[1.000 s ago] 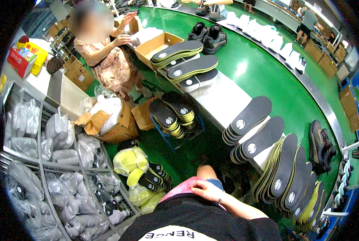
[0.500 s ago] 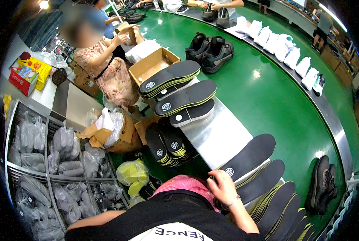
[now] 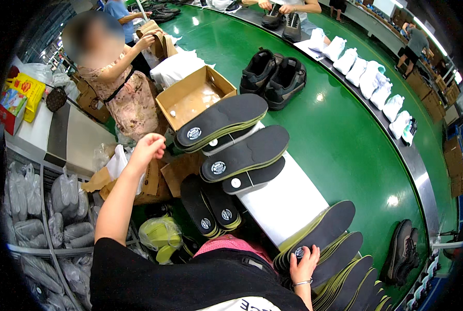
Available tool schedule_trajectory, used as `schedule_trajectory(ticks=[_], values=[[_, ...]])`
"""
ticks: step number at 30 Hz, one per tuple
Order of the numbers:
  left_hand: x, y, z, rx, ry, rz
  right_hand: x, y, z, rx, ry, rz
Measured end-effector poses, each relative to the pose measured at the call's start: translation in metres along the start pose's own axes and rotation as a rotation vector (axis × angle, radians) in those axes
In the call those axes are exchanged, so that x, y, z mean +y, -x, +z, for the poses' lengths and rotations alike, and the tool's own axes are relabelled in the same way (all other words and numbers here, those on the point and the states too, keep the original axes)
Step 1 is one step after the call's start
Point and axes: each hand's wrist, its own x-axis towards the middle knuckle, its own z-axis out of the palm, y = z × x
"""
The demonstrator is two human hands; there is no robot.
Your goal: The person inserts insoles into shoes at a conveyor belt and then selects more shoe components from plastic bags on the floor.
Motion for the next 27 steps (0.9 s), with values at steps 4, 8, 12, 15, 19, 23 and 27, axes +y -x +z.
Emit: schedule_trajectory(ticks=[4,8,12,15,19,23,27], values=[[-0.01,-0.079,-0.017,0.084,-0.171,0.094,-0.008,-0.003,0.012,0.02,0.034,0.039],[-0.039,-0.172,-0.009,0.039,-0.555,0.32,-0.011,-0.002,0.018,0.093,0.039,0.04],[-0.094,-0.245,-0.003,-0.325,-0.73,0.405,-0.023,-0.013,0.005,0.129,0.057,0.034],[-0.103,-0.254,0.036,-0.686,-0.556,0.022,-0.016,-0.012,0.0,0.14,0.103,0.076],[-0.104,-0.247,0.04,-0.666,-0.036,-0.35,-0.008,-0.008,0.006,0.16,0.082,0.104],[-0.087,-0.228,0.066,-0.619,-0.123,-0.388,-0.009,0.0,0.01,0.135,0.094,0.12],[-0.087,-0.228,0.074,-0.575,-0.178,-0.382,-0.013,0.002,0.015,0.163,0.088,0.107]])
